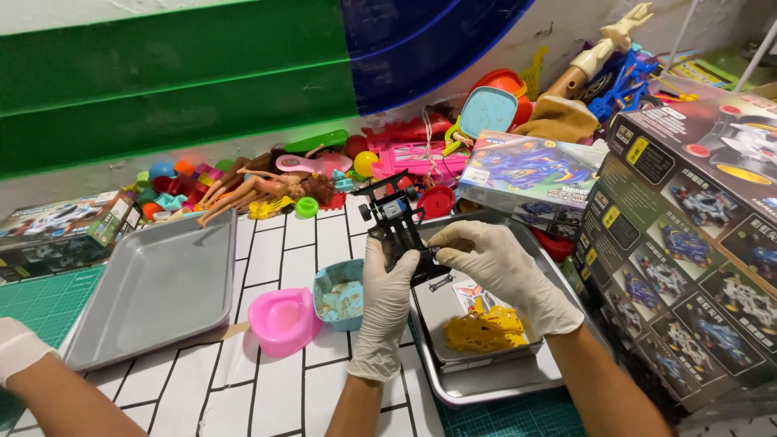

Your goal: The person assembles a toy vehicle by attaching small black wheels to a black chassis and then fitting a yellow body shell onto the frame. They manipulate the parts by hand, aligning the wheels and snapping the shell into place on a cluttered table.

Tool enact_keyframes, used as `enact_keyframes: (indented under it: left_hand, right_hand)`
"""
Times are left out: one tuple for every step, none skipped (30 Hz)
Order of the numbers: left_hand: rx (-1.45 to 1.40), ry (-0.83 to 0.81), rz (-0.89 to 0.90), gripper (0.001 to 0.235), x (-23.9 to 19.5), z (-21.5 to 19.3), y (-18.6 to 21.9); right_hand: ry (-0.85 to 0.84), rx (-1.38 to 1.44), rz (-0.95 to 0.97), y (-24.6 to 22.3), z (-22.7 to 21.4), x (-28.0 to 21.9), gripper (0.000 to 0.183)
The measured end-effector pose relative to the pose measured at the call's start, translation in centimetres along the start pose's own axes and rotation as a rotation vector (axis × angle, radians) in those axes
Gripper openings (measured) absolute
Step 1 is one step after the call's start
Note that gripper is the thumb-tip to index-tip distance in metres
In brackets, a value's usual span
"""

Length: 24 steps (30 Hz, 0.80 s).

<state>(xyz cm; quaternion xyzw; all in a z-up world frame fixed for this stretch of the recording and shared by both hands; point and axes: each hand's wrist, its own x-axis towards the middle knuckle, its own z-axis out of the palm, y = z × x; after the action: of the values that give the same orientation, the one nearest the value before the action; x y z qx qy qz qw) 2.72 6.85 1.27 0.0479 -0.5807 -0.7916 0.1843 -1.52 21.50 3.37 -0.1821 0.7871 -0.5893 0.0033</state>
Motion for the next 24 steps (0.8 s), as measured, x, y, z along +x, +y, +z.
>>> enact_keyframes:
  left_hand:
    - [0.004,-0.001,0.003,0.05,-0.2,0.2,0.5]
    - [-0.012,0.017,0.007,0.052,-0.4,0.4,1.0]
    - [-0.03,0.034,0.014,0.054,-0.6,0.7,1.6]
    - [-0.029,0.033,0.021,0.054,-0.3,0.5,1.3]
    - [-0.03,0.031,0.017,0.061,-0.1,0.3,1.0]
    - [-0.031,0.029,0.014,0.069,0.2,0.1,0.6]
    - [-0.033,0.03,0.017,0.069,0.2,0.0,0.6]
    - [-0.041,-0.01,0.032,0.056,0.1,-0.1,0.5]
    - [-0.05,-0.047,0.046,0.043,0.0,-0.3,0.4]
    - [-0.051,-0.044,0.047,0.043,-0.1,-0.2,0.9]
    - [-0.092,-0.077,0.052,0.042,-0.4,-0.1,1.3]
    - [-0.133,-0.11,0.058,0.042,-0.6,0.0,1.7]
    - [-0.134,-0.105,0.06,0.042,-0.4,-0.1,1.4]
    - [-0.155,-0.107,0.052,0.038,-0.2,-0.3,1.1]
    - [-0.176,-0.109,0.045,0.034,0.0,-0.3,0.7]
    - [-0.179,-0.105,0.048,0.034,0.7,-0.6,-0.3]
    - [-0.178,-0.085,0.039,0.032,1.5,-0.9,-1.3]
    - [-0.177,-0.065,0.03,0.03,2.3,-1.1,-2.2]
    - [-0.183,-0.06,0.038,0.03,2.7,-1.2,-2.7]
    - [-0.182,-0.01,0.017,0.03,3.1,-1.2,-3.2]
    - [-0.184,0.04,-0.001,0.031,3.6,-1.2,-3.6]
    - [-0.192,0.044,0.009,0.031,3.9,-1.4,-4.5]
    - [-0.213,0.068,0.0,0.033,4.5,-1.6,-5.2]
    - [-0.235,0.091,-0.009,0.036,5.0,-1.6,-5.9]
  right_hand:
    - [0.001,0.004,-0.003,-0.3,0.0,-0.1,0.025]
    - [-0.008,0.031,-0.002,-0.6,0.1,-0.1,0.026]
    - [-0.018,0.056,-0.004,-1.0,0.1,-0.1,0.028]
    - [-0.018,0.057,-0.011,-1.1,0.1,0.0,0.028]
    - [-0.031,0.029,-0.015,-1.0,0.0,0.0,0.027]
    - [-0.045,0.0,-0.019,-1.0,0.0,0.1,0.026]
    - [-0.045,-0.001,-0.022,-1.0,-0.1,0.1,0.026]
    - [-0.031,0.001,-0.028,-0.9,-0.1,0.2,0.026]
    - [-0.02,0.002,-0.031,-0.8,-0.1,0.2,0.026]
    - [-0.024,0.001,-0.032,-0.7,-0.1,0.2,0.026]
    - [-0.007,0.024,-0.02,-0.7,-0.1,0.2,0.027]
    - [0.01,0.047,-0.008,-0.7,0.0,0.2,0.027]
    - [0.004,0.046,-0.009,-0.8,-0.1,0.3,0.027]
    - [0.013,0.037,-0.01,-0.9,-0.3,0.3,0.027]
    - [0.022,0.027,-0.012,-1.0,-0.4,0.3,0.027]
    - [0.018,0.024,-0.014,-1.0,-0.4,0.3,0.027]
    - [0.025,0.005,-0.015,-1.0,-0.5,0.3,0.027]
    - [0.032,-0.014,-0.015,-1.1,-0.5,0.3,0.028]
    - [0.026,-0.019,-0.022,0.6,-0.5,0.9,0.028]
    - [0.116,-0.165,-0.182,2.3,-0.5,1.6,0.034]
    - [0.205,-0.313,-0.346,3.8,-0.6,2.4,0.042]
    - [0.2,-0.318,-0.358,4.3,-0.4,2.3,0.042]
    - [0.232,-0.362,-0.395,4.5,-0.3,2.5,0.053]
    - [0.264,-0.405,-0.433,4.8,-0.2,2.6,0.067]
